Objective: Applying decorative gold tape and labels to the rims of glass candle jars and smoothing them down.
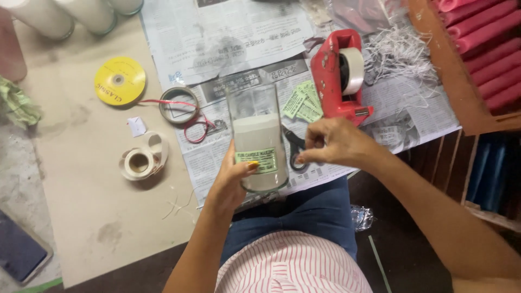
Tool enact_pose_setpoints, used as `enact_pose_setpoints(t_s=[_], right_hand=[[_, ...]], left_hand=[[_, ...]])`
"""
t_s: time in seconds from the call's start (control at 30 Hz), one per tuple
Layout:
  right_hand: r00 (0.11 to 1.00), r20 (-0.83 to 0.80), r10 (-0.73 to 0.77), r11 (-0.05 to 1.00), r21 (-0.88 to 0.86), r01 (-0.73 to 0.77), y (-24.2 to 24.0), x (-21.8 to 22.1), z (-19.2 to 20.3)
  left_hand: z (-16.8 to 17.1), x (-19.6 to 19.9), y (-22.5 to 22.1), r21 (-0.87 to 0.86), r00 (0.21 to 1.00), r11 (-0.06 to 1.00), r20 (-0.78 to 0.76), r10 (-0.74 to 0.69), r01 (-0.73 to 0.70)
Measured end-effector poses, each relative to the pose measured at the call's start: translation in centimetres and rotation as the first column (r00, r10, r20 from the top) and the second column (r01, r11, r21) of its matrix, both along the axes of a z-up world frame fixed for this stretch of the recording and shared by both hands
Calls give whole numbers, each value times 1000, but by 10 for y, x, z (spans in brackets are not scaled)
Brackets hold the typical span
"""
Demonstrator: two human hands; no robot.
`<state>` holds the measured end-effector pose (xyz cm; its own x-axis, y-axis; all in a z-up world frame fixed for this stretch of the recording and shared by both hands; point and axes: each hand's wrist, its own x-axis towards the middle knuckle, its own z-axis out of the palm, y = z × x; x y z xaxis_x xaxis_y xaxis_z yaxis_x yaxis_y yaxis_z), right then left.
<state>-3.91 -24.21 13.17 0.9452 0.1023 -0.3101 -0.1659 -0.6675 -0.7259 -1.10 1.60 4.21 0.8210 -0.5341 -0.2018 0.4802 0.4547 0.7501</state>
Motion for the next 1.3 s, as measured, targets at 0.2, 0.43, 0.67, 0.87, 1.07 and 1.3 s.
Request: enact_pose_setpoints(t_s=[0.2,0.43,0.67,0.87,1.07,1.3], right_hand=[[853,369,-369,916,-8,400,-90,-41,-48],[772,-52,-633,758,161,632,-129,-18,-61],[809,31,-587,796,204,570,-130,-4,-75],[657,85,-749,637,367,679,-91,-46,-50],[596,-187,-781,455,482,749,-97,-61,-116],[739,-409,-536,360,680,638,-21,-79,-65]], left_hand=[[19,7,-1,-96,999,995,-39,-27,23],[16,11,-6,-119,994,992,108,-29,42],[6,-1,-11,-195,999,981,54,5,6],[9,0,-16,-188,1000,982,12,16,-13],[9,-1,-26,-147,999,988,34,42,-36],[14,-5,-44,-81,961,962,73,267,-262]])
